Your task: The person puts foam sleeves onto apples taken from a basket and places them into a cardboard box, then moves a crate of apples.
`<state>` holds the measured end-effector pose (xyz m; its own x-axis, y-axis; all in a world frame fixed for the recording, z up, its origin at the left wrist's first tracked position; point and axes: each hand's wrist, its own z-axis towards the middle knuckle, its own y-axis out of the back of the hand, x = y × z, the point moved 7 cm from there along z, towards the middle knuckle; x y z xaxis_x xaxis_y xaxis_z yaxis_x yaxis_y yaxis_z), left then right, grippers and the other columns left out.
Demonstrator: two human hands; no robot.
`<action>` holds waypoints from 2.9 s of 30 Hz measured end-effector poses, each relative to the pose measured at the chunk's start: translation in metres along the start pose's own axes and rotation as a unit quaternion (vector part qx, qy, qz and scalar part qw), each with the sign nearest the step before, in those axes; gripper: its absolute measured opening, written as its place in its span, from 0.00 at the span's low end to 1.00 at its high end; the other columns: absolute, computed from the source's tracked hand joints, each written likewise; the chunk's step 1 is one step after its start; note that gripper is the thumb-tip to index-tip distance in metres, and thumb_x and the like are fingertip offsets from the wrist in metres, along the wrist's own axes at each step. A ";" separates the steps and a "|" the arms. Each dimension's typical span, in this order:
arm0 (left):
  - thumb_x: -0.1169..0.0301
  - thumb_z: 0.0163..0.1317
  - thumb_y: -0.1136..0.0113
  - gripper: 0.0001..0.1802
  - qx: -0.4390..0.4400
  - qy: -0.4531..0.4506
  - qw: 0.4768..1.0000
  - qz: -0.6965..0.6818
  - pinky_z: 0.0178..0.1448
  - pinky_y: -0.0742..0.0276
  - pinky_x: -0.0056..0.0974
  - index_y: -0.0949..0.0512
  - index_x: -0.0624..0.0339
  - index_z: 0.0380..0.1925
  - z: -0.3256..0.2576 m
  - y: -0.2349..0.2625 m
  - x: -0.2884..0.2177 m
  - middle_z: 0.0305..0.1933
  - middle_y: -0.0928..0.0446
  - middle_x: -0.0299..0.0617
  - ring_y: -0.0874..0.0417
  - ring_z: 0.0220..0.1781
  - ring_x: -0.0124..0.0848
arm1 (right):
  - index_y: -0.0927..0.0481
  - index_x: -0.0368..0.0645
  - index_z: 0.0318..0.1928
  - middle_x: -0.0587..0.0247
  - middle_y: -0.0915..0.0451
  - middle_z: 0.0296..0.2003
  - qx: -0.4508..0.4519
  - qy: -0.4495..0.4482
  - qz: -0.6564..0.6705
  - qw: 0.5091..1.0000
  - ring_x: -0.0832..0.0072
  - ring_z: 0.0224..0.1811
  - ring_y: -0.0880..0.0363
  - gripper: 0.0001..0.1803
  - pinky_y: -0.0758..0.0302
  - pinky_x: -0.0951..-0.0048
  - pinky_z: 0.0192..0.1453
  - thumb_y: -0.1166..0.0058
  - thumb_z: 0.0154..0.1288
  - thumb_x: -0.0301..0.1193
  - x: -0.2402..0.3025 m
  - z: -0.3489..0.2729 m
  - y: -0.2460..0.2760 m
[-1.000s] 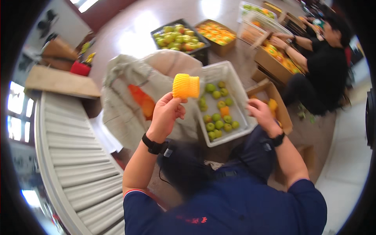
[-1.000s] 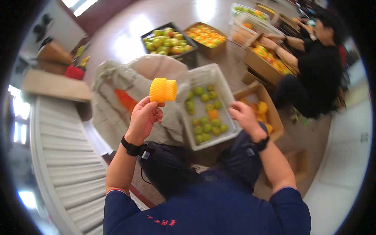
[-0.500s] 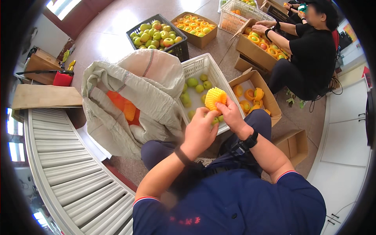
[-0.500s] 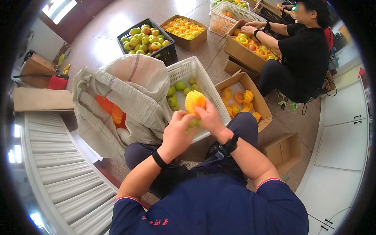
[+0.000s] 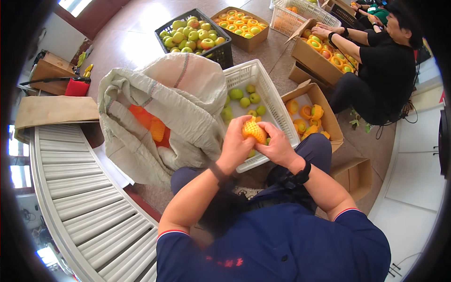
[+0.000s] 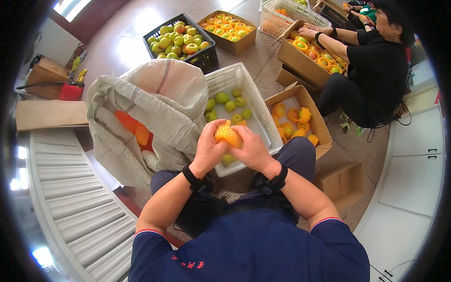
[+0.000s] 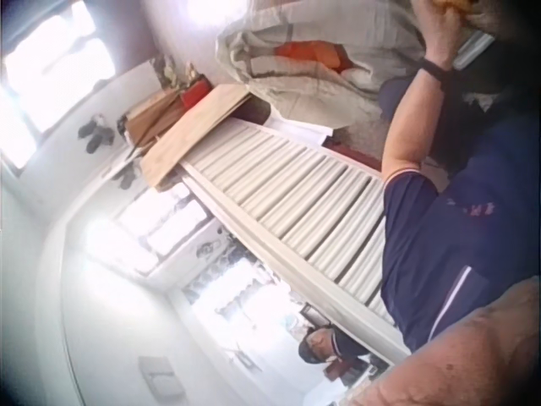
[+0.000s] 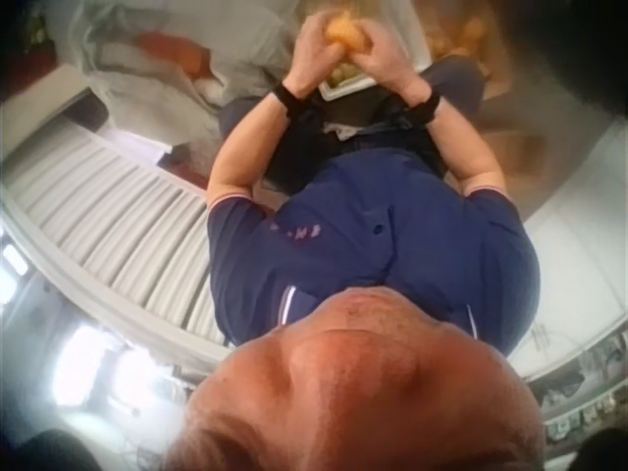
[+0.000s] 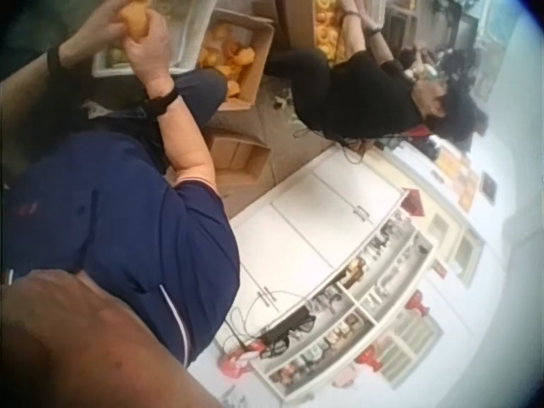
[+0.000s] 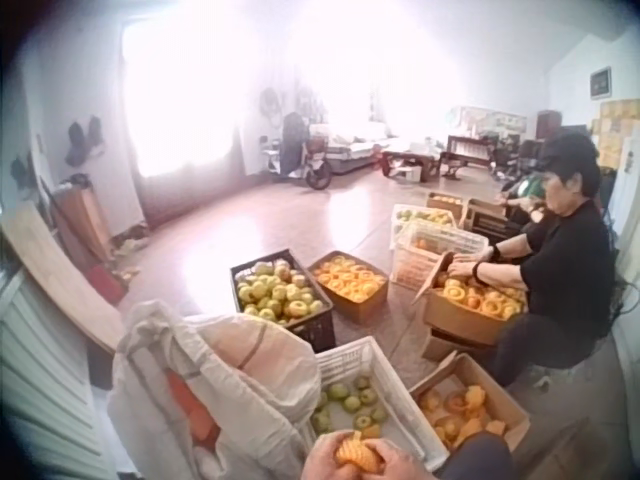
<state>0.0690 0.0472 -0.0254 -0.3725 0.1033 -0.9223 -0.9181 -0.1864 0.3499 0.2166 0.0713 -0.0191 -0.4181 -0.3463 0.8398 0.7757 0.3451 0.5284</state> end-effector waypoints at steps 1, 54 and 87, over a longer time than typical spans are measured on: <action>0.82 0.51 0.42 0.27 -0.001 0.008 1.000 0.012 0.59 0.24 0.37 0.25 0.65 0.55 0.001 0.002 0.005 0.51 0.23 0.47 0.20 0.54 0.35 | 0.25 0.38 0.58 0.50 0.20 0.50 0.030 -0.029 0.061 0.997 0.56 0.53 0.19 0.28 0.23 0.62 0.57 0.34 0.61 0.37 -0.008 0.000 -0.007; 0.72 0.52 0.34 0.15 -0.035 -0.198 0.947 0.252 0.47 0.20 0.45 0.19 0.56 0.43 0.003 -0.004 -0.039 0.43 0.22 0.43 0.18 0.45 0.45 | 0.24 0.40 0.48 0.70 0.20 0.37 -0.004 -0.196 0.448 0.872 0.85 0.39 0.23 0.08 0.24 0.81 0.43 0.47 0.77 0.32 -0.057 0.013 0.001; 0.70 0.62 0.41 0.08 -0.073 0.016 0.955 0.286 0.43 0.21 0.49 0.19 0.59 0.40 0.018 0.016 0.008 0.41 0.22 0.47 0.18 0.40 0.48 | 0.23 0.39 0.54 0.50 0.20 0.50 0.008 -0.040 0.085 0.996 0.57 0.46 0.18 0.20 0.21 0.61 0.51 0.41 0.68 0.38 -0.061 0.048 0.020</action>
<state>0.0485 0.0622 -0.0240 -0.8007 -0.0865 -0.5927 -0.5360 -0.3384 0.7735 0.2345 0.1416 -0.0538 -0.3171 -0.2115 0.9245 0.8313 0.4072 0.3783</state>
